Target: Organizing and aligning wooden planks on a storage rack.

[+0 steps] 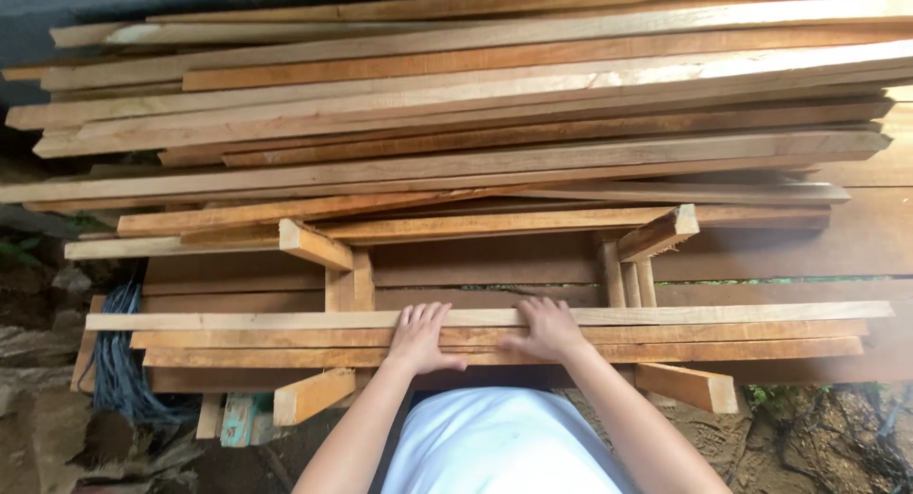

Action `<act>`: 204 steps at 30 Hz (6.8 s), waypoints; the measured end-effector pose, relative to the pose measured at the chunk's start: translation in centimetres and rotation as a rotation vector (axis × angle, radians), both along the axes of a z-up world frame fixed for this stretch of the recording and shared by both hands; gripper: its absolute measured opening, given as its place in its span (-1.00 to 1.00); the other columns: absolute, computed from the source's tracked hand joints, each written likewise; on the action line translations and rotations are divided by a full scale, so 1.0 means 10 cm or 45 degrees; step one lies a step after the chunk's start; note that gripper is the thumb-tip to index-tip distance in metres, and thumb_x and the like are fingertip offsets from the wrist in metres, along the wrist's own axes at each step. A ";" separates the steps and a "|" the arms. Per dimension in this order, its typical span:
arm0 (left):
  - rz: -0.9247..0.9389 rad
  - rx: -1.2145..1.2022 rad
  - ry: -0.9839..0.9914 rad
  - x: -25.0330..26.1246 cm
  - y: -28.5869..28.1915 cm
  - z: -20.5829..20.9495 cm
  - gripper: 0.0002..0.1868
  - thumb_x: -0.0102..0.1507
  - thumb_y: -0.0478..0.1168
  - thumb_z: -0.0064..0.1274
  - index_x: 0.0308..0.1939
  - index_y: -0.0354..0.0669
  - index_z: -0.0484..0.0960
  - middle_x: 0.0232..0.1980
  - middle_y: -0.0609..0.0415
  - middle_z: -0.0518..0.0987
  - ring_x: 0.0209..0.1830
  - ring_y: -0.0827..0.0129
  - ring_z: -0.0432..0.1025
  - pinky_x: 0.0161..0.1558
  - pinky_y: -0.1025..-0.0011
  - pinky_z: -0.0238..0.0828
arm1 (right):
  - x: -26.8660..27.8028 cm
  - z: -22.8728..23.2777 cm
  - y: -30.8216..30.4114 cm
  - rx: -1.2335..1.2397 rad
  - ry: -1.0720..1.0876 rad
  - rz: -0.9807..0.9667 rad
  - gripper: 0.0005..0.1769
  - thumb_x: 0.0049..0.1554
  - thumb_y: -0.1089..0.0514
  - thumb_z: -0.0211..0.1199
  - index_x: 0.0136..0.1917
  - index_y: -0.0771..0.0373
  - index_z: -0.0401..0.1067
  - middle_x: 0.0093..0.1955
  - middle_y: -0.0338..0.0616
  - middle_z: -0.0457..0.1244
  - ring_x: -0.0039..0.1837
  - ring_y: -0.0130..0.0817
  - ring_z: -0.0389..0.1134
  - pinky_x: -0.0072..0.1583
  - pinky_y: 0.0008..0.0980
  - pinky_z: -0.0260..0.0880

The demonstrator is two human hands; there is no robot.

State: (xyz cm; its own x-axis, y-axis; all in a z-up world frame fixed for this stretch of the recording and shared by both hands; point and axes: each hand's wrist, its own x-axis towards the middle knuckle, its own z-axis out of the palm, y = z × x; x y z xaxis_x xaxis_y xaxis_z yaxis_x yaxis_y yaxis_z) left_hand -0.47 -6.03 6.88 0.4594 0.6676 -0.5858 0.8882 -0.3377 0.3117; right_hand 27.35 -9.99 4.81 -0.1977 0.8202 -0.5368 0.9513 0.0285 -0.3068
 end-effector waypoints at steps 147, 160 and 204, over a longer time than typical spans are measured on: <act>0.060 1.025 -0.548 -0.38 1.85 1.38 -0.51 0.17 0.18 0.22 0.18 0.37 0.61 0.13 0.41 0.61 0.15 0.41 0.48 0.23 0.22 0.25 | 0.65 1.92 1.57 1.452 0.037 0.035 -0.37 -0.13 -0.15 0.54 0.21 -0.08 0.50 0.11 -0.37 0.34 0.18 -0.29 0.33 0.32 -0.20 0.21; 0.182 0.514 -0.357 -0.38 0.85 1.59 -0.55 0.14 0.13 0.25 0.12 0.42 0.64 0.06 0.42 0.65 0.16 0.37 0.49 0.26 0.19 0.23 | 0.59 1.63 0.47 0.896 0.169 -0.121 -0.51 -0.03 -0.19 0.46 0.16 -0.14 0.53 0.08 -0.46 0.36 0.15 -0.34 0.37 0.22 -0.26 0.29; 0.195 0.180 -0.039 -0.32 0.18 -0.56 -0.29 0.33 0.26 -0.04 0.47 0.03 0.32 0.46 0.11 0.36 0.56 0.16 0.09 0.57 -0.05 -0.27 | 0.33 -0.60 0.15 0.331 0.017 -0.089 -0.50 0.21 -0.48 -0.01 0.16 -0.23 0.48 0.06 -0.39 0.39 0.23 -0.34 0.38 0.34 -0.13 0.25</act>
State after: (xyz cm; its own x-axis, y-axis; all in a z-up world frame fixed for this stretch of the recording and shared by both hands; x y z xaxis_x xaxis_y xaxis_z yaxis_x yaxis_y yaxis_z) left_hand -3.70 -4.25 1.30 0.3622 0.8056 -0.4688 0.9234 -0.2414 0.2985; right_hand 30.61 -8.47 -1.19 -0.1416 0.9420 -0.3042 0.9497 0.0426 -0.3102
